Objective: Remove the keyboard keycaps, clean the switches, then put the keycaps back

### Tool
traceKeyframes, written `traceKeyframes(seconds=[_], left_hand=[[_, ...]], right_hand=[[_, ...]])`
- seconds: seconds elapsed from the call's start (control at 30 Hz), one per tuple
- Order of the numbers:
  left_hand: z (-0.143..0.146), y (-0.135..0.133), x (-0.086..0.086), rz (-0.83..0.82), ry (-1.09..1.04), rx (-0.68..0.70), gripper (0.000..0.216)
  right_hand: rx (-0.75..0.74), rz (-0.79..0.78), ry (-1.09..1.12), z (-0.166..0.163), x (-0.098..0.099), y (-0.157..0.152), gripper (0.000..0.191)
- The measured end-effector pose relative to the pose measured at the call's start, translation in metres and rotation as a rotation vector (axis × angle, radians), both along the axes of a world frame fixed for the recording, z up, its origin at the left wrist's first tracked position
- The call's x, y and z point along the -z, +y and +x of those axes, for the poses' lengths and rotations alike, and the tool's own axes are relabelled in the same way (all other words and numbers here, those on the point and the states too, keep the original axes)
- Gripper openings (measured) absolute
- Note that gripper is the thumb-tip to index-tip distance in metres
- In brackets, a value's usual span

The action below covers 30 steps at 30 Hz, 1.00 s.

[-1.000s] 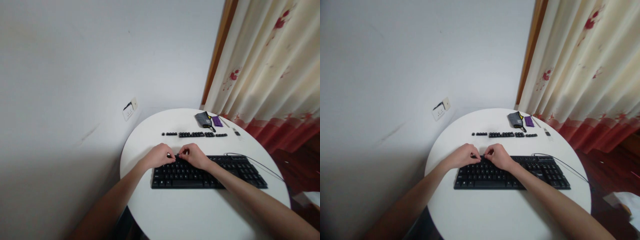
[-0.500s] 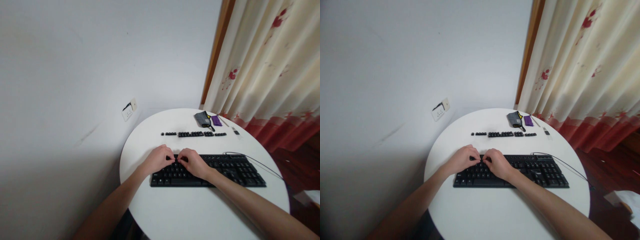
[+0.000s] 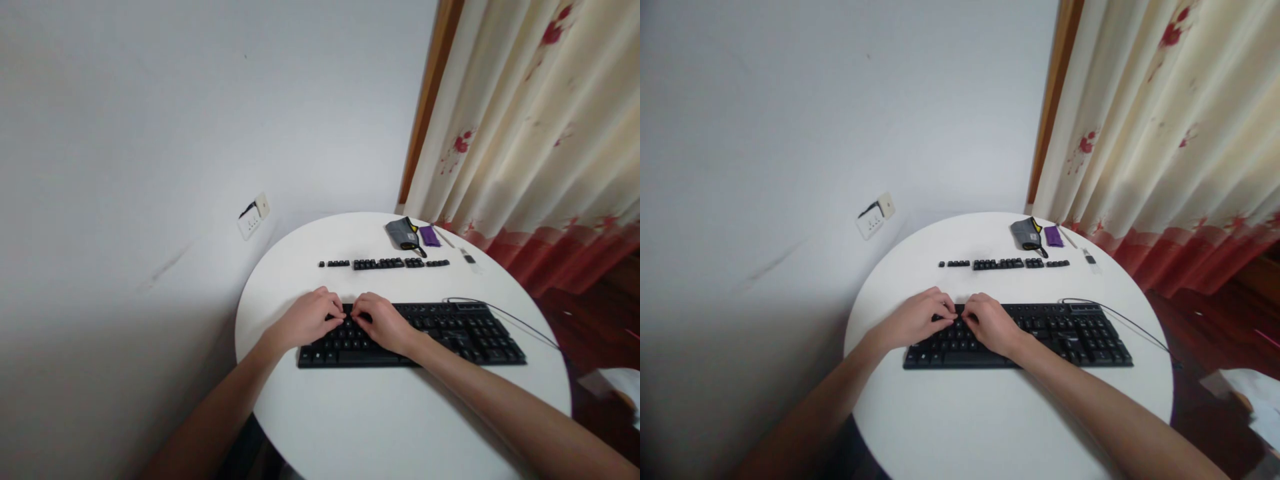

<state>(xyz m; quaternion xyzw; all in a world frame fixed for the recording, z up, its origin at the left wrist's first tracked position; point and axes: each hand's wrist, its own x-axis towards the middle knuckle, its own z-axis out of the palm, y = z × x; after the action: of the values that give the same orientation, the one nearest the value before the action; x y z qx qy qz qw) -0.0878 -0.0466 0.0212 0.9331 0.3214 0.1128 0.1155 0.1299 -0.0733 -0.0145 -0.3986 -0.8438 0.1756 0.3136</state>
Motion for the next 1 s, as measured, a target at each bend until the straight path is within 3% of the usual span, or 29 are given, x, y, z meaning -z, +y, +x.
traceKeyframes(seconds=[0.27, 0.47, 0.67, 0.8, 1.0], left_hand=[[0.001, 0.02, -0.004, -0.124, -0.134, 0.031, 0.015], [0.035, 0.07, -0.015, 0.062, -0.144, -0.167, 0.02], [0.066, 0.111, 0.008, 0.158, -0.036, -0.222, 0.027], [0.07, 0.117, 0.022, 0.196, -0.006, -0.174, 0.033], [0.068, 0.119, 0.03, 0.199, 0.019, -0.101, 0.031]], right_hand=[[0.065, 0.075, -0.18, 0.0, -0.01, -0.009, 0.015], [0.101, 0.067, -0.127, 0.0, -0.01, -0.005, 0.018], [0.301, 0.066, -0.117, 0.009, -0.008, 0.002, 0.018], [0.366, 0.056, -0.124, 0.014, -0.007, 0.007, 0.018], [0.401, 0.043, -0.127, 0.014, -0.008, 0.011, 0.017]])
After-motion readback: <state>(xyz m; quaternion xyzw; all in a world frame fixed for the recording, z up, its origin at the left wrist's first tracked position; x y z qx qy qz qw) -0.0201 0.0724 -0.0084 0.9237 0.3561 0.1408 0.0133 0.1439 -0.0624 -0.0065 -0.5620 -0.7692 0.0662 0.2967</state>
